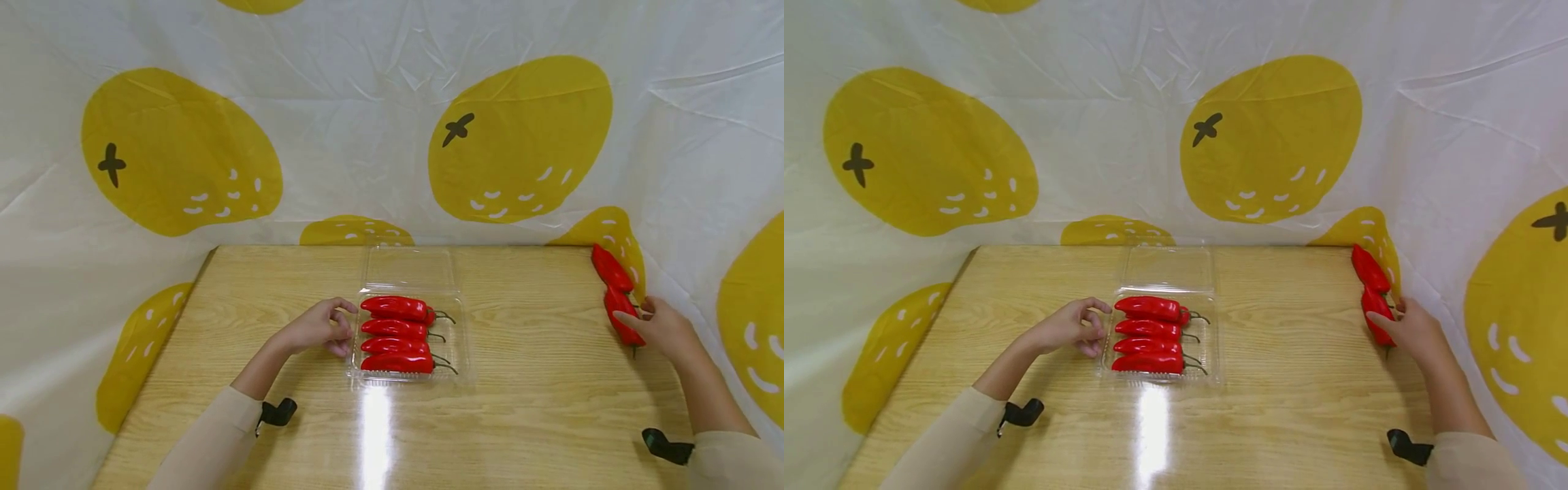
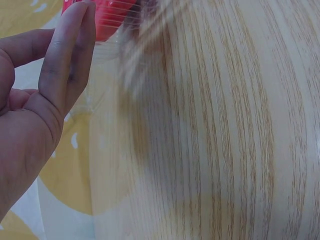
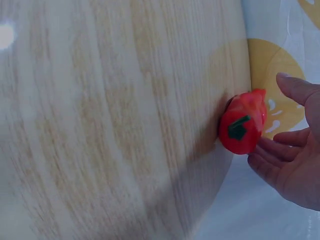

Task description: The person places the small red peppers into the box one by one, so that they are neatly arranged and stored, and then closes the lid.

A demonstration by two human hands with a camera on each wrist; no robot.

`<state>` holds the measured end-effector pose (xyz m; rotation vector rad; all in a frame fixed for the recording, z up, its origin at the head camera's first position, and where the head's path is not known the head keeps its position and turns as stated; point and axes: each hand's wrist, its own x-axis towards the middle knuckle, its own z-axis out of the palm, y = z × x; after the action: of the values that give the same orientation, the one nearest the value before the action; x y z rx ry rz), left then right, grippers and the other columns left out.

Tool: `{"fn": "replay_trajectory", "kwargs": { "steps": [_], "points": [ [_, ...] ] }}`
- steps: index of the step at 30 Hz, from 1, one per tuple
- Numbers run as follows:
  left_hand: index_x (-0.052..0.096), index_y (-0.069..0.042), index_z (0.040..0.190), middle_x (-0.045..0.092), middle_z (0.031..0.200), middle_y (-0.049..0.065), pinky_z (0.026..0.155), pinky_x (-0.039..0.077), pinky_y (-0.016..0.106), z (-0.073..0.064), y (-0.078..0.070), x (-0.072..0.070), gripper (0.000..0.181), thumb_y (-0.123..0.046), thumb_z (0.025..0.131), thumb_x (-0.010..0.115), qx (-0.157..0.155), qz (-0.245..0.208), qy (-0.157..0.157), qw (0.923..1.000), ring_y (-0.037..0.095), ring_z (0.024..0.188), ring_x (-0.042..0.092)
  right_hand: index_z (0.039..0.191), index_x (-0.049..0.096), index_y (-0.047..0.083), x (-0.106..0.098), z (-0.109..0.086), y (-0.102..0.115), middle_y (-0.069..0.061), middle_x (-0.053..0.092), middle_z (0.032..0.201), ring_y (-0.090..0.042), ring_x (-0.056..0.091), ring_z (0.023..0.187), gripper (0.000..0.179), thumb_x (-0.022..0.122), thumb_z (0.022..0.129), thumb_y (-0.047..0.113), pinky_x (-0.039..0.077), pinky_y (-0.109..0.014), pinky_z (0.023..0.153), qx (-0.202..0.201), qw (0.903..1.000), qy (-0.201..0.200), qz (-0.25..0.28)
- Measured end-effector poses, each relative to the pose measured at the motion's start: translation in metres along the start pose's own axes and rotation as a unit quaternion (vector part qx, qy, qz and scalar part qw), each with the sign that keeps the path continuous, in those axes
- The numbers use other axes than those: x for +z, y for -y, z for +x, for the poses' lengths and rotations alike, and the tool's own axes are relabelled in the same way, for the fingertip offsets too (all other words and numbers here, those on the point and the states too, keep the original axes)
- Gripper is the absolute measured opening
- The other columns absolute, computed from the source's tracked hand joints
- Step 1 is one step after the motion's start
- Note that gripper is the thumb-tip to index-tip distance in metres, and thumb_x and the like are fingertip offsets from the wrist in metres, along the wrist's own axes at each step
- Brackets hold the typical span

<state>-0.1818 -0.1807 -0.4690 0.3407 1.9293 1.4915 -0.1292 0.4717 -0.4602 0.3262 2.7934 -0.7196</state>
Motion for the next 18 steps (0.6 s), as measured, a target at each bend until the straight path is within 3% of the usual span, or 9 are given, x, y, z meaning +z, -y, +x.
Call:
{"fn": "replay_trajectory", "kwargs": {
  "steps": [6, 11, 18],
  "points": [
    [0.038, 0.009, 0.144, 0.061, 0.096, 0.016, 0.068, 0.067, 0.04, 0.0, 0.0, 0.0, 0.049, 0.005, 0.099, 0.057, 0.0, 0.001, 0.0, 1.0, 0.024, 0.069, 0.072, 0.138, 0.023, -0.034, 0.007, 0.0, -0.01, -0.053, 0.038, 0.135, -0.065, 0.044, 0.117, 0.097, 0.05, 0.104, 0.053, 0.043, -0.072, 0.098, 0.004, 0.9996, -0.009, -0.026],
    [0.038, 0.01, 0.144, 0.061, 0.096, 0.016, 0.068, 0.067, 0.04, 0.0, 0.0, -0.001, 0.049, 0.006, 0.099, 0.057, 0.001, 0.002, -0.002, 1.0, 0.024, 0.068, 0.072, 0.137, 0.029, -0.031, 0.01, 0.0, -0.016, -0.053, 0.038, 0.133, -0.063, 0.047, 0.114, 0.094, 0.046, 0.104, 0.055, 0.046, -0.07, 0.096, 0.013, 0.9994, 0.004, -0.031],
    [0.039, 0.009, 0.145, 0.061, 0.095, 0.016, 0.068, 0.067, 0.04, -0.001, -0.002, 0.001, 0.05, 0.005, 0.099, 0.057, 0.0, 0.004, -0.002, 1.0, 0.023, 0.069, 0.072, 0.134, 0.038, -0.027, 0.014, -0.001, -0.019, -0.049, 0.049, 0.125, -0.055, 0.054, 0.102, 0.083, 0.048, 0.105, 0.051, 0.052, -0.059, 0.083, 0.002, 0.9998, 0.0, -0.019]
  ]
}}
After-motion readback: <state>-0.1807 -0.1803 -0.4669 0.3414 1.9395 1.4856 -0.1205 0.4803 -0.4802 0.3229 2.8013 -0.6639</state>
